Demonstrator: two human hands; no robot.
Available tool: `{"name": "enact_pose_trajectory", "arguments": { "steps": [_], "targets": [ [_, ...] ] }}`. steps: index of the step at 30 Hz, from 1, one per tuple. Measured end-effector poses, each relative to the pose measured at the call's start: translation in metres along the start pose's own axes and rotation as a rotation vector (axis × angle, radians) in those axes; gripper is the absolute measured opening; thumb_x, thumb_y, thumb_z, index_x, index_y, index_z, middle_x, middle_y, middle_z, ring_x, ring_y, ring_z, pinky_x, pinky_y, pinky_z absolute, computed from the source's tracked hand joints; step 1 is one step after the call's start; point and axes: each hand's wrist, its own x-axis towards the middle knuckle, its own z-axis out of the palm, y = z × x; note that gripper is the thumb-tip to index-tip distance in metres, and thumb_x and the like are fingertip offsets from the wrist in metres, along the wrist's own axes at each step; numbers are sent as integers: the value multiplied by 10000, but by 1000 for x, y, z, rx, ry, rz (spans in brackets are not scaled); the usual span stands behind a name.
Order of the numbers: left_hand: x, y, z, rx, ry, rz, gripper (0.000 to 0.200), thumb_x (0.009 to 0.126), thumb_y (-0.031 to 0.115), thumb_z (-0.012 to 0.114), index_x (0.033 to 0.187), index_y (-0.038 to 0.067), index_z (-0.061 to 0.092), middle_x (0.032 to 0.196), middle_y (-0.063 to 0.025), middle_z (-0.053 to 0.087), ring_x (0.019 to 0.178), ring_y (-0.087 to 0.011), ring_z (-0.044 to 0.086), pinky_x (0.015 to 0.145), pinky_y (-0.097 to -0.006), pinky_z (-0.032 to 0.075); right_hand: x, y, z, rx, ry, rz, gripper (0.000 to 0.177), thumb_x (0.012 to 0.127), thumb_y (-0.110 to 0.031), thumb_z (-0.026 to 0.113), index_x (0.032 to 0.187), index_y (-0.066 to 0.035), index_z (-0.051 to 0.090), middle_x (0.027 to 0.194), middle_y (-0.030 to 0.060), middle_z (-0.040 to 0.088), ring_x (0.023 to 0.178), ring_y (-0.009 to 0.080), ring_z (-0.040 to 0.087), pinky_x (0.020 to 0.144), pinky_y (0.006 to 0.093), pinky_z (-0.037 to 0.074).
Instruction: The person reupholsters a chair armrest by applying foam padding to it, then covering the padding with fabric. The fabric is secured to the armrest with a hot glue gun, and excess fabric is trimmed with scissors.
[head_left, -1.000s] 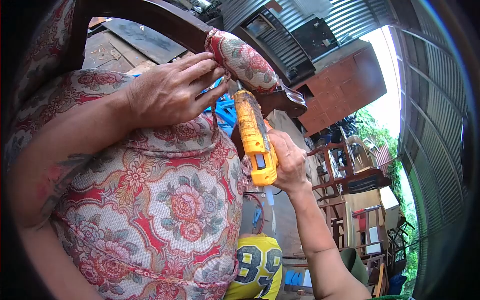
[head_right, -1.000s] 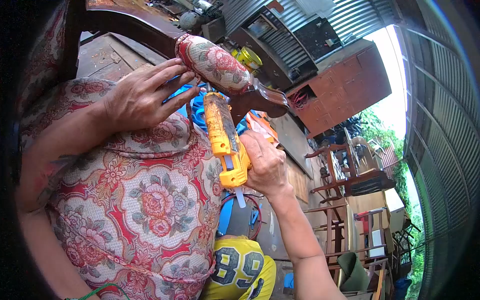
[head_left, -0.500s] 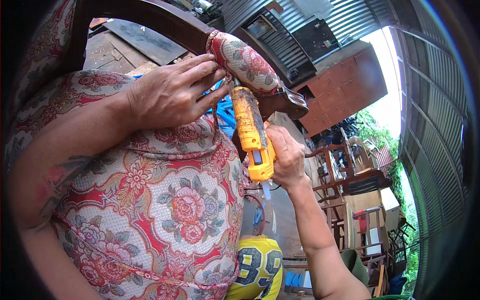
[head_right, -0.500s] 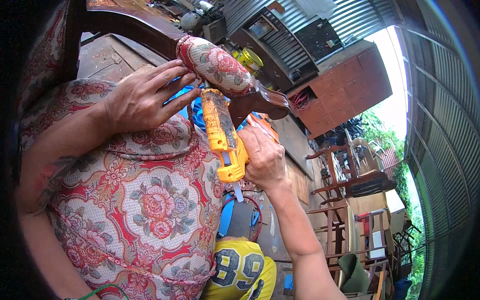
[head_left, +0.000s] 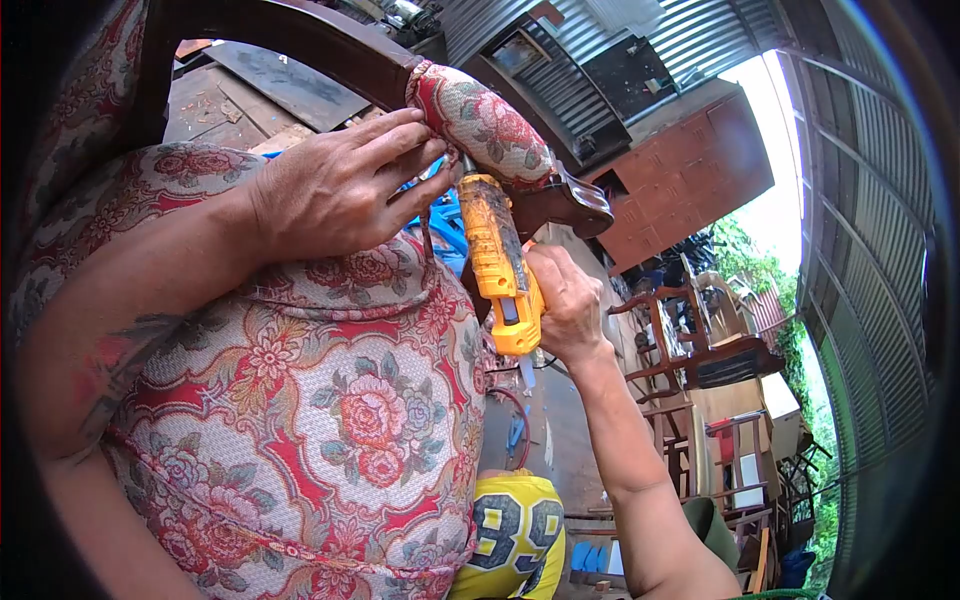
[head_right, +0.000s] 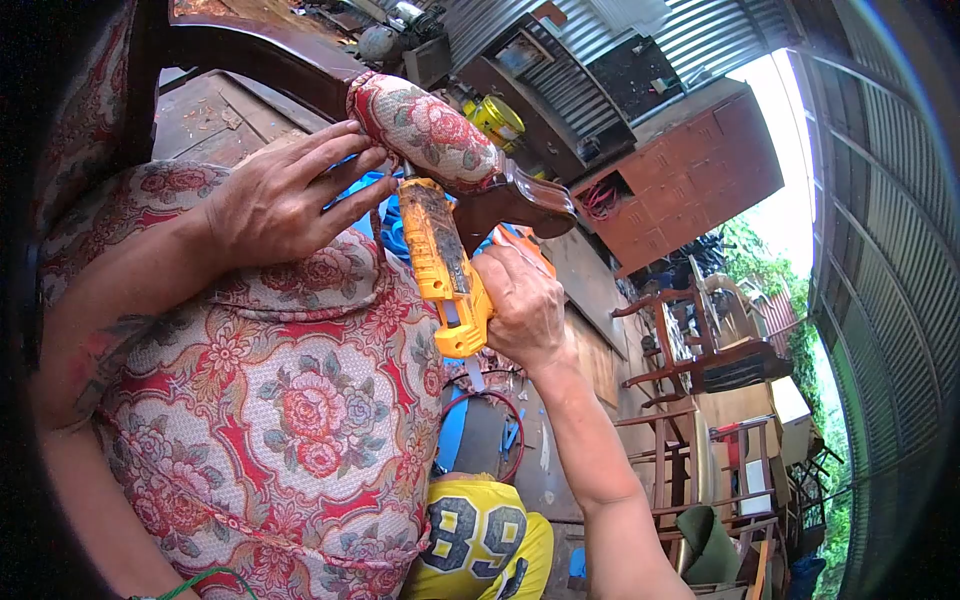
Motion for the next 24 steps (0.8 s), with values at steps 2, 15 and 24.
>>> {"name": "enact_pose_trajectory", "arguments": {
  "steps": [2, 15, 24],
  "targets": [
    [0, 0, 1, -14, 8, -10, 478, 913, 183, 650, 1374, 63, 693, 1335, -169, 705, 1318, -320, 621, 1127, -473, 544, 0, 2, 4, 5, 36, -12, 390, 796, -222, 875, 1083, -49, 677, 1033, 133, 737, 954, 342, 754, 862, 440, 612],
    [0, 1, 1, -33, -3, -7, 477, 910, 176, 652, 1366, 44, 692, 1345, -176, 702, 1333, -328, 613, 1165, -481, 516, 4, 0, 0, 40, 45, -29, 356, 795, -223, 868, 1055, -50, 697, 982, 116, 737, 914, 328, 749, 864, 441, 607],
    [0, 1, -1, -33, -6, -12, 473, 905, 175, 657, 1358, 40, 695, 1336, -185, 704, 1340, -334, 610, 1154, -490, 525, -1, 15, 5, 14, 48, -78, 479, 772, -370, 926, 1049, -43, 712, 995, 163, 750, 846, 342, 766, 750, 412, 620]
  ]
}}
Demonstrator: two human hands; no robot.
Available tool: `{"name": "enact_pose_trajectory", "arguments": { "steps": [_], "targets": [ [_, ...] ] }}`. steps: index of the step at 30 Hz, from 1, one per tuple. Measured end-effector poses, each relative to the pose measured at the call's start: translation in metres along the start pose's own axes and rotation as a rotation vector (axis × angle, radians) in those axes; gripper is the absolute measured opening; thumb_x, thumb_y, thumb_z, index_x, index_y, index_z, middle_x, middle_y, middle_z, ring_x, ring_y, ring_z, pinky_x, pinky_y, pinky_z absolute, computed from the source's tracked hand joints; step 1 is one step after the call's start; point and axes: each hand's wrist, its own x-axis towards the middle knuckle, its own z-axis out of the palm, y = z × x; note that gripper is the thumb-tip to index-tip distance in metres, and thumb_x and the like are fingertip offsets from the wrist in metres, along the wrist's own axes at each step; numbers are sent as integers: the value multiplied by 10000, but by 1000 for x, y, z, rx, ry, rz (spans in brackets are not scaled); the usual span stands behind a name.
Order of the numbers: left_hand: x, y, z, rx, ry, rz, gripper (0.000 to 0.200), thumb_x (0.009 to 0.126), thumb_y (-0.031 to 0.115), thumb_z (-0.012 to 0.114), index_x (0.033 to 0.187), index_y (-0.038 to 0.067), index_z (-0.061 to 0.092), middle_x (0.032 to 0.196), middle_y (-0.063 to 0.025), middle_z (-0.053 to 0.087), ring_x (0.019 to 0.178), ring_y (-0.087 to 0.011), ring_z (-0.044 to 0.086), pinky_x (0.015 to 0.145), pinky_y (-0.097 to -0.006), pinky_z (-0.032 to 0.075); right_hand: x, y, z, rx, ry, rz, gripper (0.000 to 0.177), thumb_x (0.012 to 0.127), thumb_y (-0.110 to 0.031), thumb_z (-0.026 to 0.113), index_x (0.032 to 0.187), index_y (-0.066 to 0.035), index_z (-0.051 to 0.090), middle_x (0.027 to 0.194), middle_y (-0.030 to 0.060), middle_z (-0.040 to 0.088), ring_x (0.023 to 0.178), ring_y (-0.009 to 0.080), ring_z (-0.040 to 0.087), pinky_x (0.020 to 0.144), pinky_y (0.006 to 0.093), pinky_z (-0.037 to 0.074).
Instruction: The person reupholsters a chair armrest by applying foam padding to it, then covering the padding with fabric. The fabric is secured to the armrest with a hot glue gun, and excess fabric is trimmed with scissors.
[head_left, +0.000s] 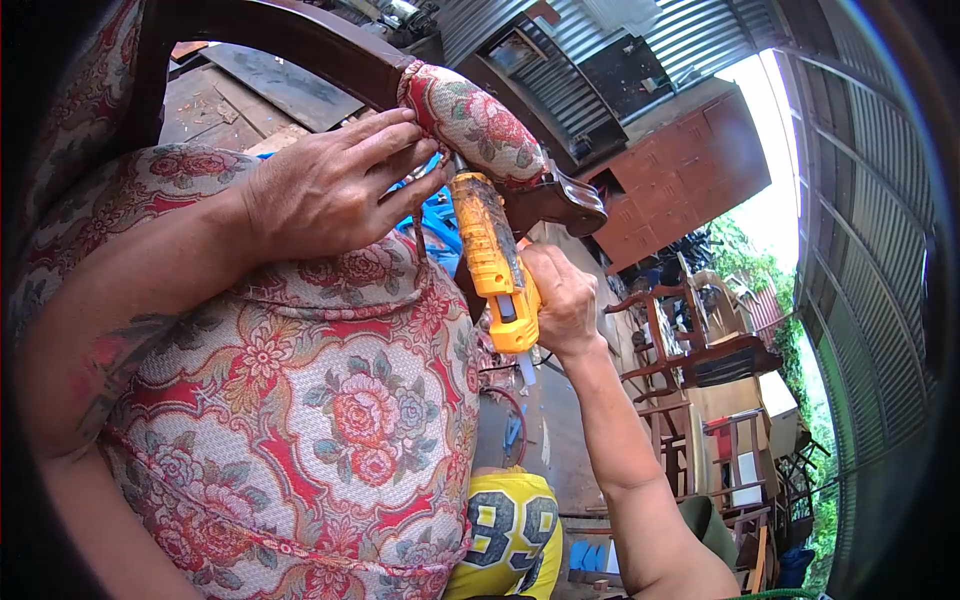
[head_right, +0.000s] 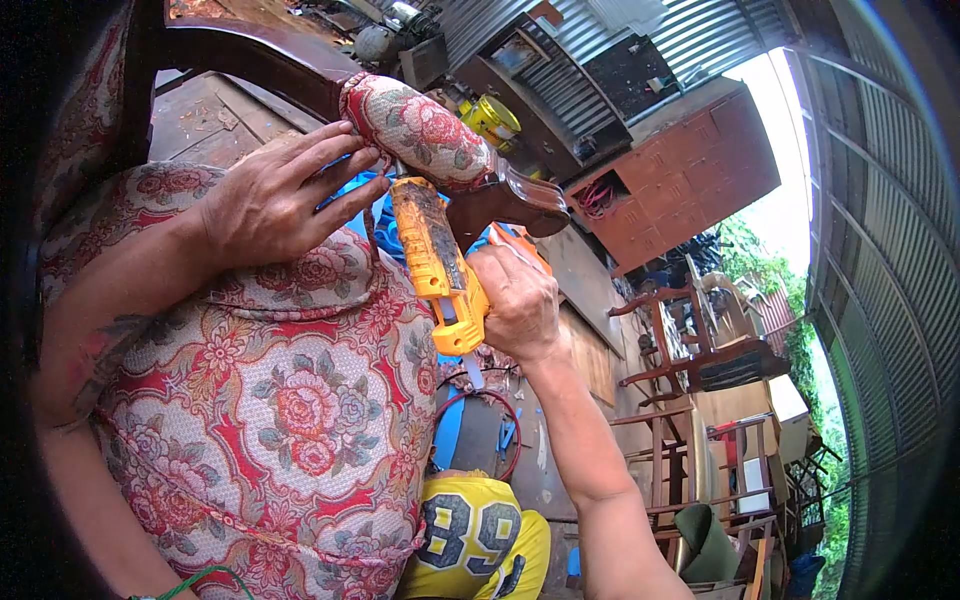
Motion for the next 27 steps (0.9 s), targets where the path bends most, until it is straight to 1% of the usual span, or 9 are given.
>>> {"name": "enact_pose_trajectory", "arguments": {
  "steps": [6, 8, 21, 24, 26, 27],
  "targets": [
    [0, 0, 0, 6, 6, 6, 472, 912, 186, 652, 1362, 48, 694, 1335, -180, 705, 1330, -333, 617, 1148, -487, 528, 0, 0, 2, 13, 7, 5, 509, 773, -409, 932, 1048, -42, 712, 997, 164, 749, 838, 338, 766, 745, 410, 622],
    [1, 0, 0, 19, 5, 8, 474, 913, 190, 649, 1364, 51, 694, 1336, -177, 706, 1326, -332, 619, 1144, -487, 530, 4, -7, 2, 56, 43, 51, 276, 796, -203, 868, 955, -48, 704, 885, 125, 726, 843, 339, 747, 859, 444, 602],
    [-1, -1, 1, 16, 0, 4, 461, 930, 182, 639, 1370, 52, 691, 1343, -185, 706, 1327, -327, 624, 1148, -484, 526, 3, -7, 2, 35, 31, 56, 254, 811, -190, 849, 973, -56, 707, 890, 115, 733, 838, 336, 749, 869, 435, 598],
    [0, -1, 2, 18, 2, 8, 463, 931, 182, 639, 1373, 51, 690, 1342, -186, 706, 1328, -328, 623, 1151, -485, 524, 4, -8, 2, 39, 24, 72, 243, 808, -183, 847, 965, -59, 710, 884, 108, 734, 834, 332, 748, 894, 442, 600],
    [0, 0, 2, 17, 3, 3, 466, 930, 182, 639, 1373, 49, 690, 1338, -183, 708, 1328, -327, 622, 1152, -486, 524, 6, -7, 2, 58, 41, 31, 234, 801, -170, 845, 956, -54, 712, 875, 109, 732, 835, 331, 748, 945, 459, 598],
    [0, 0, 2, 17, 2, 3, 466, 930, 182, 639, 1373, 49, 690, 1338, -183, 708, 1328, -327, 622, 1152, -486, 524, 4, -4, 3, 58, 41, 31, 234, 801, -170, 845, 956, -54, 712, 875, 109, 732, 835, 331, 748, 945, 459, 598]
  ]
}}
